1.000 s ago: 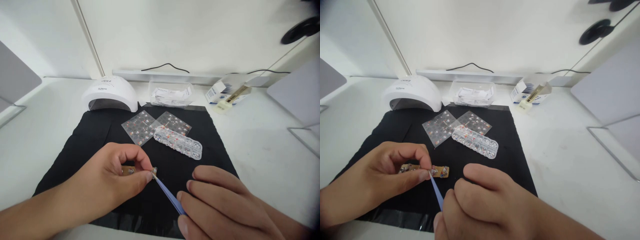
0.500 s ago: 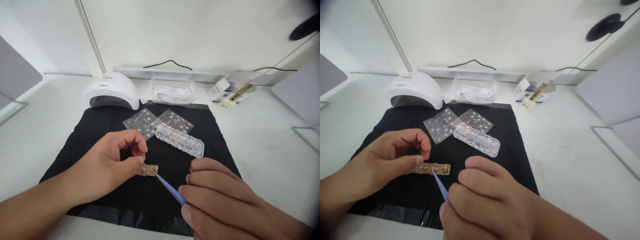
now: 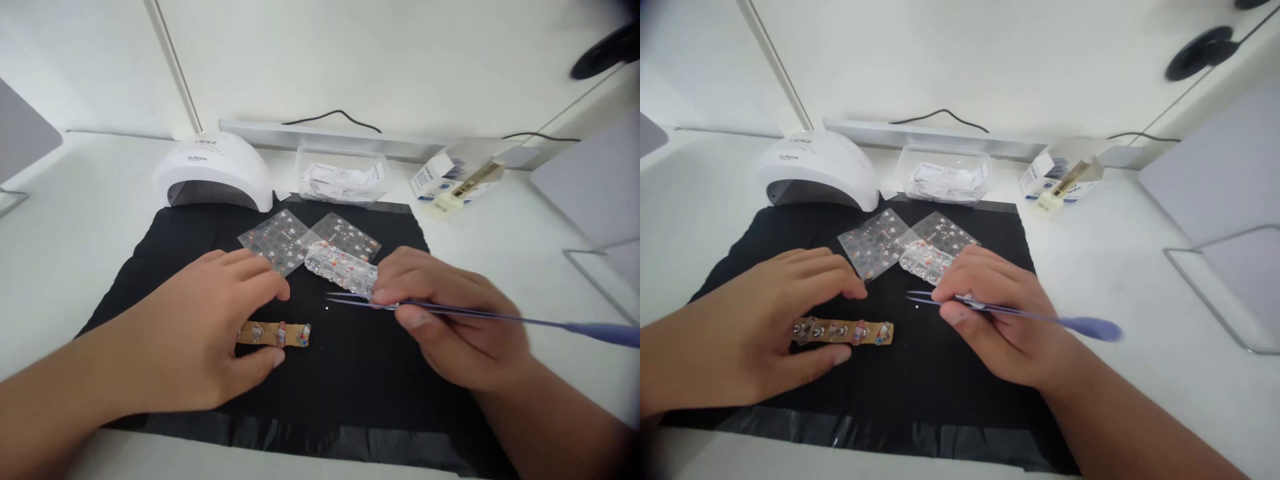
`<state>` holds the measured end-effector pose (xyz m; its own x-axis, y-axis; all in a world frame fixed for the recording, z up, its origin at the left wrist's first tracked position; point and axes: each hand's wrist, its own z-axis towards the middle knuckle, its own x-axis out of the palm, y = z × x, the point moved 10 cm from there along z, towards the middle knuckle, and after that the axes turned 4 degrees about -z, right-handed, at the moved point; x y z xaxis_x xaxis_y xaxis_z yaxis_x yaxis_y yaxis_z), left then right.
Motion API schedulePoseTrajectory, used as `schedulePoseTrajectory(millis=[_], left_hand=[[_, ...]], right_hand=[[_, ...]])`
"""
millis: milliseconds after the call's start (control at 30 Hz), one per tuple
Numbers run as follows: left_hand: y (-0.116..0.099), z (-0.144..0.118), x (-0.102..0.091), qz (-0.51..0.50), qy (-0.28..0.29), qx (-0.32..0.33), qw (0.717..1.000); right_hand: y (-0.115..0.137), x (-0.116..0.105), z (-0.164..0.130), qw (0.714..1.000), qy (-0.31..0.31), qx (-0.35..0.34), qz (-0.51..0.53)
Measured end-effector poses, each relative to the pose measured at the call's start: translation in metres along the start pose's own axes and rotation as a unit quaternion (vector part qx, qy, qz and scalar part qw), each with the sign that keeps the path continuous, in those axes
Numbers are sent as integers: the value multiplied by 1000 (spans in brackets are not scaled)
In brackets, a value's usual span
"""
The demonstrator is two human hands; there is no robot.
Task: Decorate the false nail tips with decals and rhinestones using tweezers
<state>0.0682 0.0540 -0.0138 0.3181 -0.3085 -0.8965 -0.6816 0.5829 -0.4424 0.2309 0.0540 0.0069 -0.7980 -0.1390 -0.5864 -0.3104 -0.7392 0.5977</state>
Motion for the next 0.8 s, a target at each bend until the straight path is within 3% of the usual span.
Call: schedulePoseTrajectory(millis=[133, 300, 633, 733, 800], left_hand=[[0, 1, 18, 63, 66, -5, 996], [6, 0, 31, 89, 109, -17, 990], [1, -4, 39, 72, 156, -11, 985], [-1, -7, 23, -1, 118, 3, 993], [7, -7, -9, -92, 14, 22, 995]], right_hand=[[0, 13, 9, 998, 65, 9, 14], [0, 16, 9, 996, 87, 8, -29], [-6, 14, 7, 999, 33, 2, 11], [-7, 11, 6, 999, 3, -1, 32], [-7, 9, 4, 999, -13, -9, 41]])
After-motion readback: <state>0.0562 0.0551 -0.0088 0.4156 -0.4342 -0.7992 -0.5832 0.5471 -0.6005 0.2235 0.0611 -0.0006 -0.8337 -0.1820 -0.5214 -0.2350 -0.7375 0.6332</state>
